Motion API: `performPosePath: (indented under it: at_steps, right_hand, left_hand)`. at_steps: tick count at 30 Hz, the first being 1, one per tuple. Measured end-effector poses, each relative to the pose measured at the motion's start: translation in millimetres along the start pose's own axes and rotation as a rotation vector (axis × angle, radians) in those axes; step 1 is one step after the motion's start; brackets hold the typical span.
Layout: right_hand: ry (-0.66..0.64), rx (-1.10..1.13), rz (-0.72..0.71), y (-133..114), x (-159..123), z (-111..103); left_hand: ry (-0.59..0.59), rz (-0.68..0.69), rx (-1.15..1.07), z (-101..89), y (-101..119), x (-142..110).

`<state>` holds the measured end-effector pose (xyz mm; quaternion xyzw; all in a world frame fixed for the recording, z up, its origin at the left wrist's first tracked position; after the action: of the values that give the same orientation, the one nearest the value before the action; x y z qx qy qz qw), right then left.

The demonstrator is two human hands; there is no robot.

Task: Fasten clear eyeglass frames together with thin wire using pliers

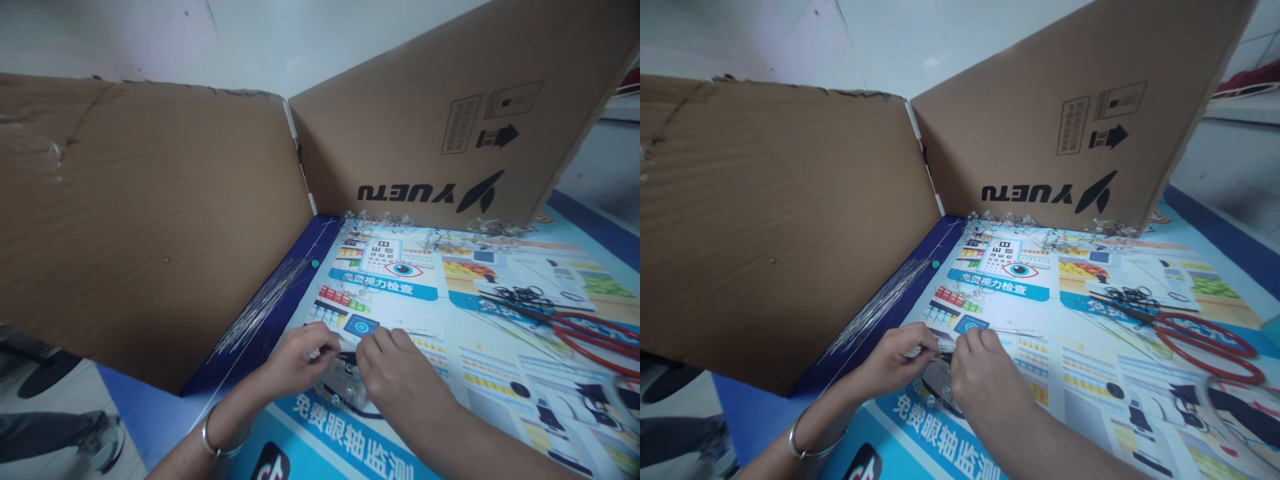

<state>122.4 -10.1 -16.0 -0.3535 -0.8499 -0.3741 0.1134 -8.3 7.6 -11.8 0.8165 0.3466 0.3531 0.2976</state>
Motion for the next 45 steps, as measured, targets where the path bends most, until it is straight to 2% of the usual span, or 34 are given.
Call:
performPosePath:
  at_steps: [5,15,34,45]
  right_hand:
    - [0.023,-0.039,0.003,0.5,0.7,-5.2]
    - [0.027,-0.034,0.008,0.0,3.9,-9.5]
    - [0.035,-0.046,0.023,-2.7,8.4,-10.9]
    - [0.034,-0.028,0.02,-3.4,10.3,-7.4]
  left_hand:
    - [0.033,0.052,0.024,0.5,3.1,0.7]
    - [0.136,0.05,0.043,1.1,4.1,-0.8]
    - [0.32,-0.107,0.116,-0.3,1.5,-2.8]
    - [0.323,-0.093,0.104,2.1,2.4,-2.3]
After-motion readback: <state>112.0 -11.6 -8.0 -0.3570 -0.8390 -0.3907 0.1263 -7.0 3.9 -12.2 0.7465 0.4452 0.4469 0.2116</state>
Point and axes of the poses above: each hand's wrist, its own x-axis towards the middle knuckle, its own z-axis out of the palm, y = z × x, the point moved 5 cm from there along x, towards the middle knuckle, and after that the axes turned 15 degrees about -x, right-handed, at the moved point
